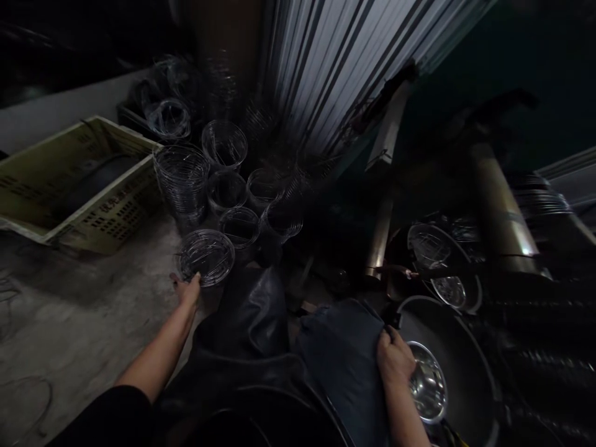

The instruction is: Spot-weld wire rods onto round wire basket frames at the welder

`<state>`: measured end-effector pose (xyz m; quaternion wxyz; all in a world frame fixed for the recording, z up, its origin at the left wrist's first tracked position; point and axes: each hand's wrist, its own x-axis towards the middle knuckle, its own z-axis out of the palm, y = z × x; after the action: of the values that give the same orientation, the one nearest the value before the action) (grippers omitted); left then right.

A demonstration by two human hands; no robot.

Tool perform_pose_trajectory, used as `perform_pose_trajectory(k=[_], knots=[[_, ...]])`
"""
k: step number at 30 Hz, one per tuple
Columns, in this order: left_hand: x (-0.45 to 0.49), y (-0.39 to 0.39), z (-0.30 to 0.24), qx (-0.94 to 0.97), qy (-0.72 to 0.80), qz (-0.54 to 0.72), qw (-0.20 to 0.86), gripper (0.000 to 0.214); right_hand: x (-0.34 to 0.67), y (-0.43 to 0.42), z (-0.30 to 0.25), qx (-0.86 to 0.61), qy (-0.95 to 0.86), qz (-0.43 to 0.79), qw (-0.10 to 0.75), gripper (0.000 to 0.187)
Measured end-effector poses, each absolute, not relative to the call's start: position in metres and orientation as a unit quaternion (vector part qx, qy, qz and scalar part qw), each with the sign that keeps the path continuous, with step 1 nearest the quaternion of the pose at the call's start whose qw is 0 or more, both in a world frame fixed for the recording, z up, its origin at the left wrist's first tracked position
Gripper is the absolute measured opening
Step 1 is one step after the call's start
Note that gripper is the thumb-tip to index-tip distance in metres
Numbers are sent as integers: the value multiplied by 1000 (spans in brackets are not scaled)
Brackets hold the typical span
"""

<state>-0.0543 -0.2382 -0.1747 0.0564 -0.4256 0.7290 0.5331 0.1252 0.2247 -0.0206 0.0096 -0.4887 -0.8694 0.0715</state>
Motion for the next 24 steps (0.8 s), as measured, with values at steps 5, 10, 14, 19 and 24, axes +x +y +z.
perform_pose_trajectory(k=[5,10,14,19,24], knots=[[-54,-237,-149,-390,798,460,-14,75,130,225,-21,-488,-869,86,12,51],[-62,-231,-119,-332,841,425,-54,83,145,229,-20,-492,-863,114,31,51],[-68,-225,-98,-293,866,395,-90,75,160,233,-24,-501,-855,122,51,50],[-75,-216,-71,-196,878,416,-136,65,180,239,-29,-476,-868,97,102,47],[-76,-187,-27,-74,855,482,-176,68,175,193,0,-369,-910,19,191,42]])
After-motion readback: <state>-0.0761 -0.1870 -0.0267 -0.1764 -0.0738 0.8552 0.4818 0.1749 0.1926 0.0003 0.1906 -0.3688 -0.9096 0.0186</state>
